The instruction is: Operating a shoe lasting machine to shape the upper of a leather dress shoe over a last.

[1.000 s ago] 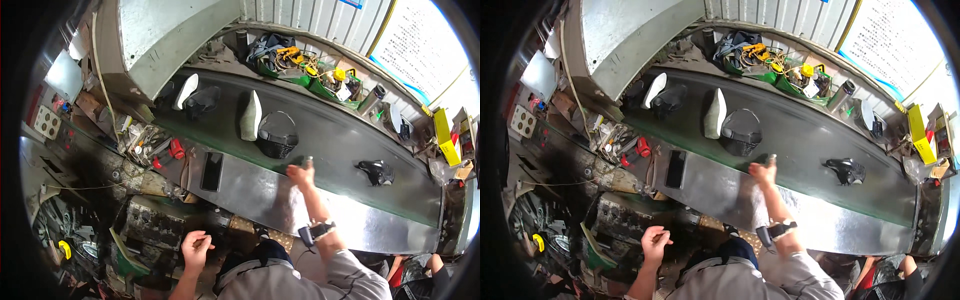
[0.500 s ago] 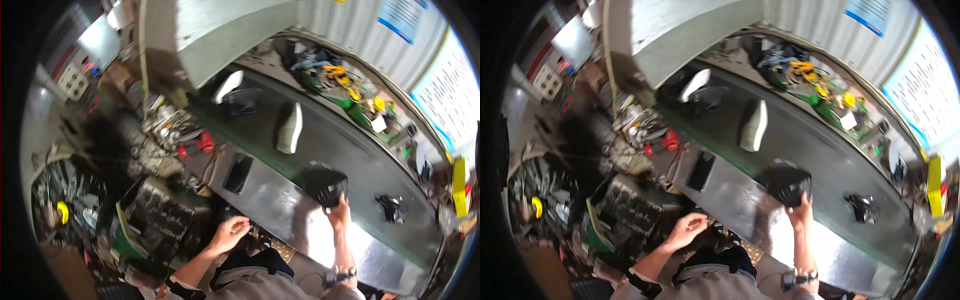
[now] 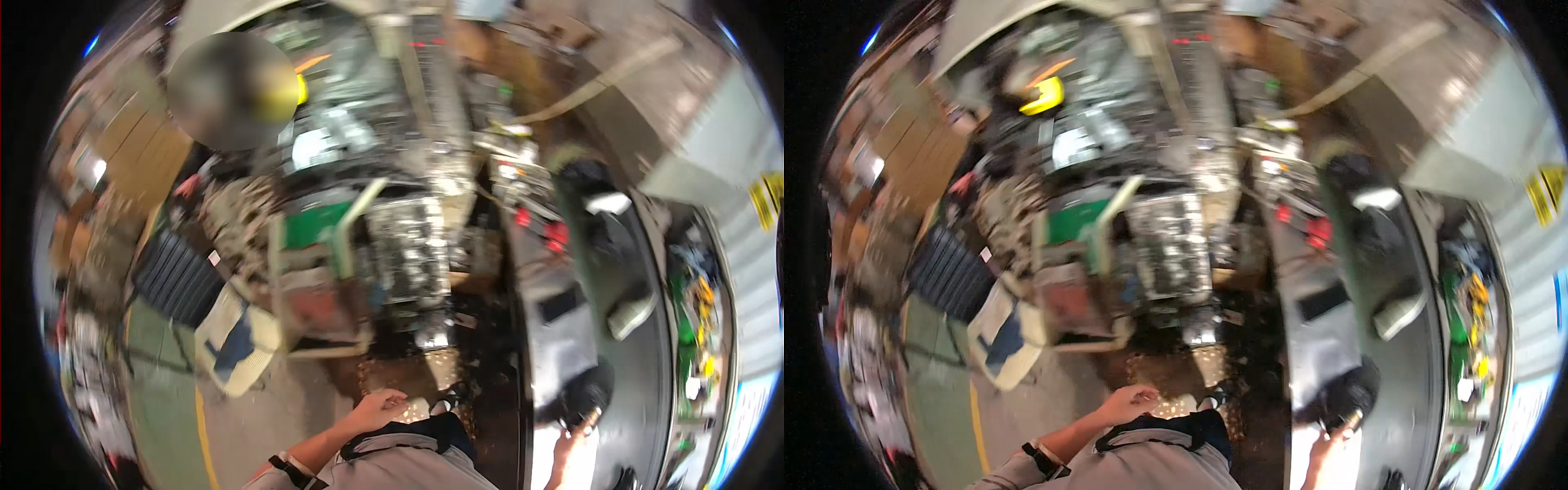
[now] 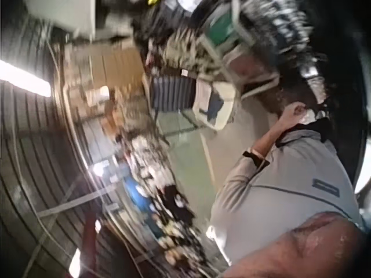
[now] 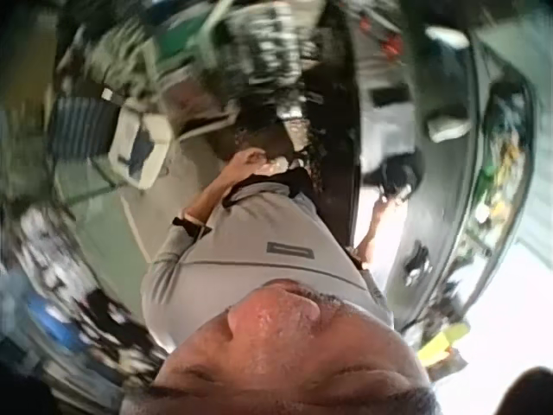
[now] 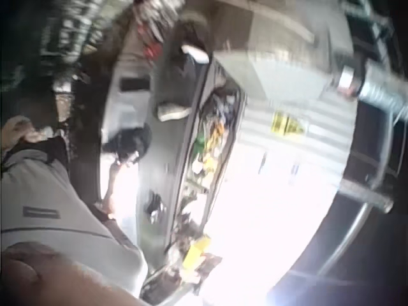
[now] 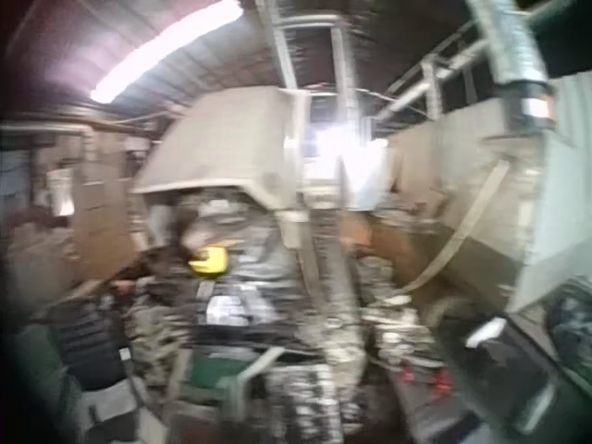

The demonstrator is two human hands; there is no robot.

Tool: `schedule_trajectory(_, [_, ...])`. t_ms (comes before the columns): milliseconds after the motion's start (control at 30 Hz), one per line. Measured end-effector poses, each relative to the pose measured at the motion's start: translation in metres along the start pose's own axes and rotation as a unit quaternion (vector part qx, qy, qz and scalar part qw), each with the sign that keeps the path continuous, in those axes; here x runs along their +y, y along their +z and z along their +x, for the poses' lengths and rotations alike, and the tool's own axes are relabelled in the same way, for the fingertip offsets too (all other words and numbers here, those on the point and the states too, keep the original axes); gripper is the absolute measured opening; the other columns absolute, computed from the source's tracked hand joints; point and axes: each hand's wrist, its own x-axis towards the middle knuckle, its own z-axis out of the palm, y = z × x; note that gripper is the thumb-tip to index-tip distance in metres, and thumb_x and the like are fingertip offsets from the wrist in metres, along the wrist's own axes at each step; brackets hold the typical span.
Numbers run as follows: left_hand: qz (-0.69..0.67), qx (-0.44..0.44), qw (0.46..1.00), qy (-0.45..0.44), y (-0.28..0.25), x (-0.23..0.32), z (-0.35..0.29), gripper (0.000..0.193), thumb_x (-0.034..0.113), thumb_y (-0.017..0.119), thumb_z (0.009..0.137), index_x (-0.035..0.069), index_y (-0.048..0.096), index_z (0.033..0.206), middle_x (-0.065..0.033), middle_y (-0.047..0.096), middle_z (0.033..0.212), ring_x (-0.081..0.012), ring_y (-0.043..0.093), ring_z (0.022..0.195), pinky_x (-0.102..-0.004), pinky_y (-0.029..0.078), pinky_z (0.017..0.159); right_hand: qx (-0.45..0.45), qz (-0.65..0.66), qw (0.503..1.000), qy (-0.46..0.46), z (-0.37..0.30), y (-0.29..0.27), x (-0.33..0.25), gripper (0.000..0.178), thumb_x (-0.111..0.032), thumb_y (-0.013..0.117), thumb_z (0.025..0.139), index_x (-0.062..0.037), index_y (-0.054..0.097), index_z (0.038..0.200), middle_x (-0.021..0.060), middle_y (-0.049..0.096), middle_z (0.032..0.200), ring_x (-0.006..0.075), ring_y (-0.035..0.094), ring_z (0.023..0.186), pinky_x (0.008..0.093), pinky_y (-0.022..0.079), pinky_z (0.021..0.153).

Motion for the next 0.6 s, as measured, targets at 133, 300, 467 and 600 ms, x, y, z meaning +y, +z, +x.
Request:
schedule_trajectory(133, [-0.123,0.111,0.986,-0.003,-0.047,-0.091,-0.084,0.034,0.023,0.066,0.095,-0.003,0.063,0.117,-0.0112,0.070,0.104,-0.0188,0.069,0.089,-0.0330,0.054,0.080,0.202,0.044,0.943,-0.262,-0.023,-0.018,-0.094,0.069,-0.006,0.071,0.082,-0.0051,0.045,0.146,0.0149,0.069,0.102,0.0278,0.064,0.086,0.0374,0.053,0.082])
schedule_trajectory(300, [-0.112,0.252,0.951,-0.138,-0.117,-0.186,-0.208,0.044,0.042,0.064,0.093,-0.001,0.071,0.099,-0.0142,0.072,0.088,-0.0197,0.067,0.078,-0.0359,0.052,0.074,-0.332,0.077,0.895,-0.289,-0.190,0.053,-0.288,0.016,-0.014,0.072,0.080,0.0015,0.067,0.082,0.0062,0.059,0.061,0.0143,0.053,0.057,0.0348,0.048,0.057])
schedule_trajectory(467, [-0.163,0.393,0.899,-0.109,-0.195,-0.277,-0.306,0.050,0.047,0.063,0.093,-0.002,0.071,0.089,-0.0168,0.069,0.081,-0.0254,0.066,0.075,-0.0370,0.051,0.072,-0.616,0.019,0.676,-0.404,-0.397,0.128,-0.404,0.063,-0.023,0.074,0.086,0.0041,0.052,0.139,0.0128,0.074,0.099,0.0154,0.068,0.086,0.0316,0.054,0.077])
schedule_trajectory(600, [-0.231,0.492,0.831,-0.122,-0.248,-0.359,-0.383,0.047,0.045,0.061,0.096,0.000,0.073,0.090,-0.0114,0.073,0.083,-0.0160,0.067,0.078,-0.0311,0.051,0.071,-0.653,-0.103,0.534,-0.528,-0.538,0.172,-0.485,0.060,-0.024,0.069,0.091,0.0011,0.050,0.141,0.0153,0.074,0.100,0.0165,0.069,0.088,0.0320,0.055,0.080])
